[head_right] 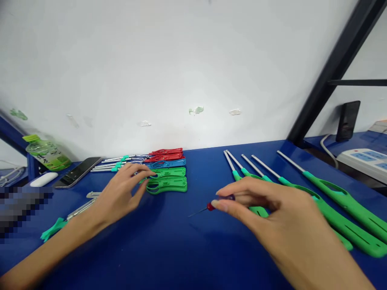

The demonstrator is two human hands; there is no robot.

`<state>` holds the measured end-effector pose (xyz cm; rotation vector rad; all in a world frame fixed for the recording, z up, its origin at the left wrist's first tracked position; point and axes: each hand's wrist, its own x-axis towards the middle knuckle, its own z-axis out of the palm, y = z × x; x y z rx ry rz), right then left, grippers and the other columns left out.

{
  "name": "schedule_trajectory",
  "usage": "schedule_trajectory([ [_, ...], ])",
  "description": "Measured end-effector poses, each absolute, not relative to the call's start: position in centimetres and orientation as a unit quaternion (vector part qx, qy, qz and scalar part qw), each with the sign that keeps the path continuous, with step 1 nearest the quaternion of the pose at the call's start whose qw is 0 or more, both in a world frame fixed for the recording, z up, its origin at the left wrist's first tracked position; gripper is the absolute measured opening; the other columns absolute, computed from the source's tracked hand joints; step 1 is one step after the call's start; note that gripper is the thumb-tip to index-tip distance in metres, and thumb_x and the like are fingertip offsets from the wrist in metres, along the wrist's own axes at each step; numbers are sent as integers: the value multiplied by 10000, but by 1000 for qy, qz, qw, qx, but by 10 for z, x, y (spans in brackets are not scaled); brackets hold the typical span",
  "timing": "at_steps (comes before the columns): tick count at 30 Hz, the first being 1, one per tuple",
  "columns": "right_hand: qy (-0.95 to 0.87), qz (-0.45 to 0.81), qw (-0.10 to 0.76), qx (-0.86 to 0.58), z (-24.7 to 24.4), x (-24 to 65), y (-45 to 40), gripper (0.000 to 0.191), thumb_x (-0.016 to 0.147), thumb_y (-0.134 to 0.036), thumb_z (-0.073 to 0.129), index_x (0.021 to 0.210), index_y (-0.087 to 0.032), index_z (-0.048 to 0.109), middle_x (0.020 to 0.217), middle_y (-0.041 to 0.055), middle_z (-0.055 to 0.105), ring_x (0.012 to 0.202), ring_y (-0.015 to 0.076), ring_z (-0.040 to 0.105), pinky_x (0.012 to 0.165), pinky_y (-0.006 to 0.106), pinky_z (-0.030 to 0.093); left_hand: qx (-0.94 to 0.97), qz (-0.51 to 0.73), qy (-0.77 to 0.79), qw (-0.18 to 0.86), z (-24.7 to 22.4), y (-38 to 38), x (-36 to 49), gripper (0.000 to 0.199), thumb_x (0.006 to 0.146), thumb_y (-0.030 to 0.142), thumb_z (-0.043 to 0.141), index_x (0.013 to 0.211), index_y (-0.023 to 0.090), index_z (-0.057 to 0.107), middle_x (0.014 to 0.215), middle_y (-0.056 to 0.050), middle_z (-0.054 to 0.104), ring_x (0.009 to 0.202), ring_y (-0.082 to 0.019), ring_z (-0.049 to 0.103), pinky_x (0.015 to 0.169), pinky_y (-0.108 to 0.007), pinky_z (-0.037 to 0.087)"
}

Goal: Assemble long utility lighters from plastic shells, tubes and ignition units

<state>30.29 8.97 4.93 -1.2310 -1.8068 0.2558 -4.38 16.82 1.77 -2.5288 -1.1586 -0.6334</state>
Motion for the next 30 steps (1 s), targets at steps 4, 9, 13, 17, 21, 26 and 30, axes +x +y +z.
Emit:
schedule_trajectory([
  [4, -750, 161, 392, -509, 40, 284, 101, 216, 822, -520, 847, 841, -308, 808, 780, -42, 815, 628, 175, 793, 539, 157, 608, -854, -209, -462, 117, 16, 178, -79, 227, 1029, 217, 511, 1144, 195, 705, 1083, -95, 726, 1036, -279, 651, 987, -536, 555],
  [9, -767, 191, 291, -539, 24, 282, 108, 155, 834, -438, 776, 920, -314, 809, 851, -27, 831, 761, 216, 818, 671, 258, 652, -865, -153, -470, 83, 13, 179, -86, 192, 1018, 262, 627, 1163, 171, 714, 1095, -78, 727, 1059, -266, 679, 971, -511, 572],
  [13, -760, 211, 214, -576, 4, 286, 119, 221, 785, -304, 735, 990, -347, 803, 866, -35, 818, 811, 223, 804, 711, 298, 633, -874, -113, -466, 76, 6, 186, -89, 215, 1030, 319, 692, 1185, 170, 696, 1153, -64, 715, 1053, -231, 703, 944, -461, 599],
  [17, -755, 212, 200, -587, -8, 289, 124, 312, 759, -305, 754, 1056, -393, 794, 932, -42, 815, 877, 254, 794, 788, 374, 639, -878, -103, -461, 73, 0, 194, -98, 247, 1034, 348, 693, 1203, 167, 688, 1208, -79, 709, 1059, -231, 708, 927, -449, 614],
  [21, -752, 178, 208, -599, -5, 290, 121, 315, 830, -471, 759, 1145, -466, 757, 1166, -56, 799, 1132, 321, 749, 1007, 542, 594, -879, -129, -452, 73, 5, 195, -103, 239, 1032, 351, 694, 1180, 163, 688, 1173, -70, 709, 1035, -225, 706, 918, -443, 610],
  [26, -763, 79, 299, -567, 9, 276, 113, 593, 894, -751, 663, 1419, -484, 596, 1284, -16, 763, 1089, 306, 775, 900, 513, 663, -883, -196, -422, 63, 18, 180, -89, 90, 1057, 185, 595, 1123, 177, 655, 1088, -55, 710, 1020, -242, 654, 940, -472, 542],
  [30, -804, 25, 319, -501, 13, 258, 106, 634, 966, -740, 584, 1501, -408, 513, 1333, 13, 750, 1105, 275, 785, 868, 433, 688, -891, -237, -385, 31, 19, 162, -65, 87, 1063, 174, 586, 1134, 220, 606, 1100, -38, 708, 1003, -227, 618, 909, -415, 509],
])
